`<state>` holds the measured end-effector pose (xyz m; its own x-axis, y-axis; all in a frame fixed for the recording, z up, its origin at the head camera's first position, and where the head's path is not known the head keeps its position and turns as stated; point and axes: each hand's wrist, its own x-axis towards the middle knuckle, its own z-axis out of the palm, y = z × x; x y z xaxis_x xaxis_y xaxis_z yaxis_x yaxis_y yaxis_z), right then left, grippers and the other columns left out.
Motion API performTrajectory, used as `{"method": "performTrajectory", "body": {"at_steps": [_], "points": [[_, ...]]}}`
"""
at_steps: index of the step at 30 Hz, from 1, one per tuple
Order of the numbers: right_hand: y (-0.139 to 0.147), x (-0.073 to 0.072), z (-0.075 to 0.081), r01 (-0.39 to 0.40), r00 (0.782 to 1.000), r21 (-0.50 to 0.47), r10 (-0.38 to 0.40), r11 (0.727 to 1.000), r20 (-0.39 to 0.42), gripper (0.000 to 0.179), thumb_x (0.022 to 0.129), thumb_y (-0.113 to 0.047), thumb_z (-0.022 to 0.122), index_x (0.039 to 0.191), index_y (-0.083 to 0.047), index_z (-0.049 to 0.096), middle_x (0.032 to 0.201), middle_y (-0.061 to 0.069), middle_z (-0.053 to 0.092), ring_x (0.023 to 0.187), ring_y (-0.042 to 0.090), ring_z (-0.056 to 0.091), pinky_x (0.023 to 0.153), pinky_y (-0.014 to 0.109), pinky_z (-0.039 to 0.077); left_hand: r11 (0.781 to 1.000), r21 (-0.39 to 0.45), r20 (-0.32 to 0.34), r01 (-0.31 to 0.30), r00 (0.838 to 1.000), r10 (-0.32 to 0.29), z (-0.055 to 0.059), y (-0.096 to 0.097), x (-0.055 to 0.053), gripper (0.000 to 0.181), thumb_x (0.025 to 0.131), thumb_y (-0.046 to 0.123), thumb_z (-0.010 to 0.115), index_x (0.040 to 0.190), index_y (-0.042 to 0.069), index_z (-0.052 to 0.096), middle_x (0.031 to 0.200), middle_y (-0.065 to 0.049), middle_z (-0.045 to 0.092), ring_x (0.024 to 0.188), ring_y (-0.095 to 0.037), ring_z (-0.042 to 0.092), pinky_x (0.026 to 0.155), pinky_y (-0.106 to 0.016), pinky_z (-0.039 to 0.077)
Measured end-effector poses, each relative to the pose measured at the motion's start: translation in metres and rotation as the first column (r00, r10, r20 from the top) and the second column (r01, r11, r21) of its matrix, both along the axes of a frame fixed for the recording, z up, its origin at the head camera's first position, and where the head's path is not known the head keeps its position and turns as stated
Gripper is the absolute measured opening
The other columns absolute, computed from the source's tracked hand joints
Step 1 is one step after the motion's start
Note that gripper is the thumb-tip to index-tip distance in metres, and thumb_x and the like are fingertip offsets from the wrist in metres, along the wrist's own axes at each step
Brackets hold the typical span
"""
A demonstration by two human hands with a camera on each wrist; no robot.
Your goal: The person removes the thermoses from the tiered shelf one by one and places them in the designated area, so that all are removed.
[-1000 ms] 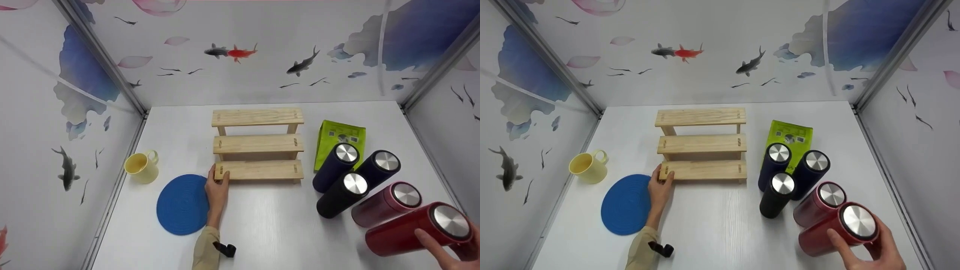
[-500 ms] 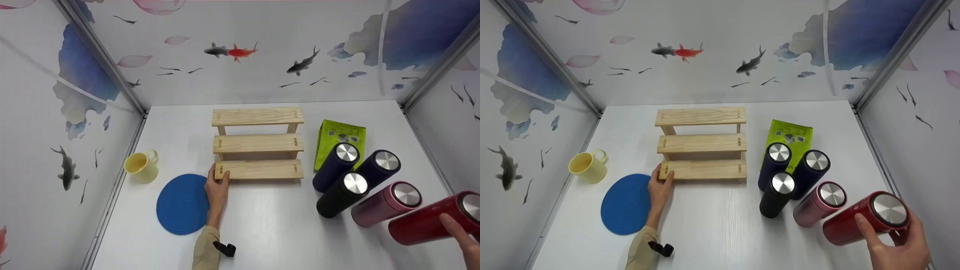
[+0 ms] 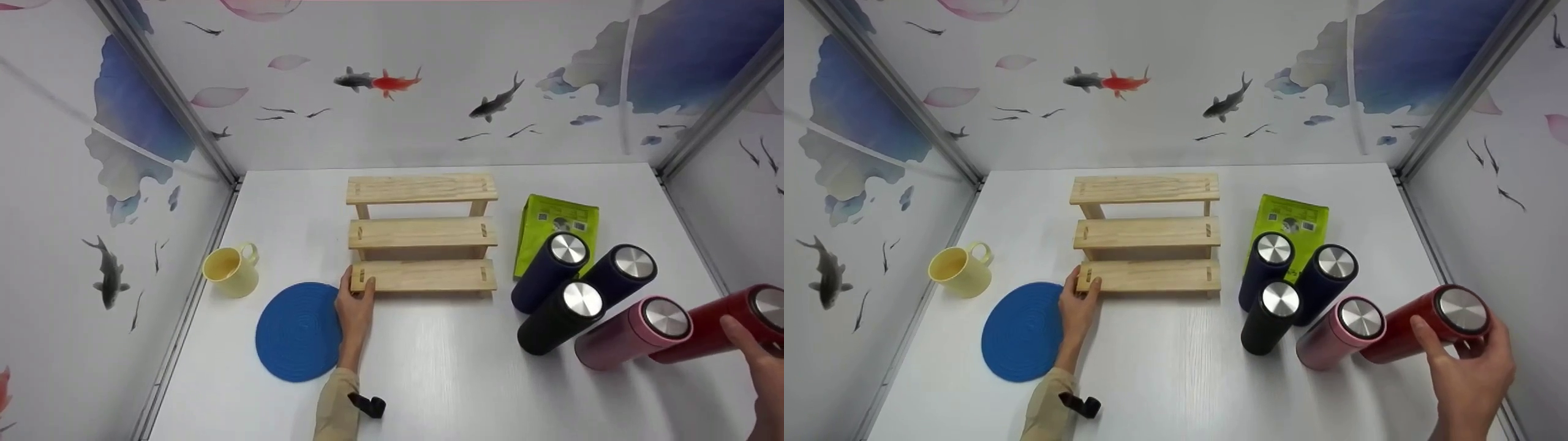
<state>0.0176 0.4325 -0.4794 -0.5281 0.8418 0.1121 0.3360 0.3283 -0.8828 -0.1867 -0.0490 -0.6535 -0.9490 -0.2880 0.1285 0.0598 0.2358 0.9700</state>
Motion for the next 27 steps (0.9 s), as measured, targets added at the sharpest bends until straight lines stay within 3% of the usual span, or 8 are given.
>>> {"method": "performTrajectory", "body": {"at_steps": [7, 11, 18, 27], "points": [[0.008, -0.028, -0.020, -0.006, 1.000, 0.026, 0.005, 1.000, 0.008, 0.075, 0.092, -0.009, 0.070, 0.157, -0.022, 0.034, 0.161, 0.012, 0.040, 0.150, 0.029, 0.037, 0.120, 0.037, 0.032, 1.000, -0.022, -0.023, 0.002, 1.000, -0.002, 0.000, 0.000, -0.001, 0.059, 0.094, 0.017, 0.074, 0.145, -0.002, 0.051, 0.140, -0.024, 0.059, 0.119, -0.033, 0.064, 0.091, -0.045, 0.057], [0.012, -0.039, -0.028, -0.034, 0.999, -0.015, 0.035, 0.999, 0.021, 0.073, 0.091, -0.012, 0.073, 0.155, -0.020, 0.041, 0.158, 0.013, 0.044, 0.146, 0.027, 0.043, 0.119, 0.038, 0.035, 1.000, -0.028, -0.022, -0.002, 1.000, 0.001, 0.001, 0.000, 0.001, 0.059, 0.093, 0.017, 0.074, 0.145, -0.001, 0.051, 0.139, -0.024, 0.060, 0.116, -0.032, 0.065, 0.087, -0.042, 0.057], [0.017, -0.052, -0.036, -0.064, 0.997, -0.080, 0.067, 0.995, 0.039, 0.074, 0.086, -0.013, 0.080, 0.151, -0.020, 0.046, 0.147, 0.001, 0.054, 0.129, 0.011, 0.054, 0.114, 0.029, 0.042, 0.999, -0.034, -0.004, -0.014, 1.000, 0.014, -0.001, 0.000, 0.000, 0.058, 0.093, 0.014, 0.074, 0.144, -0.001, 0.052, 0.139, -0.023, 0.061, 0.118, -0.030, 0.065, 0.088, -0.041, 0.057], [0.026, -0.064, -0.036, -0.092, 0.996, -0.130, 0.093, 0.987, 0.005, 0.071, 0.085, -0.012, 0.082, 0.148, -0.021, 0.050, 0.130, -0.015, 0.056, 0.124, 0.007, 0.056, 0.115, 0.029, 0.041, 0.999, -0.027, 0.019, -0.022, 1.000, 0.022, -0.002, 0.001, -0.002, 0.058, 0.093, 0.016, 0.074, 0.144, 0.000, 0.053, 0.141, -0.022, 0.059, 0.123, -0.031, 0.062, 0.093, -0.045, 0.056]]}}
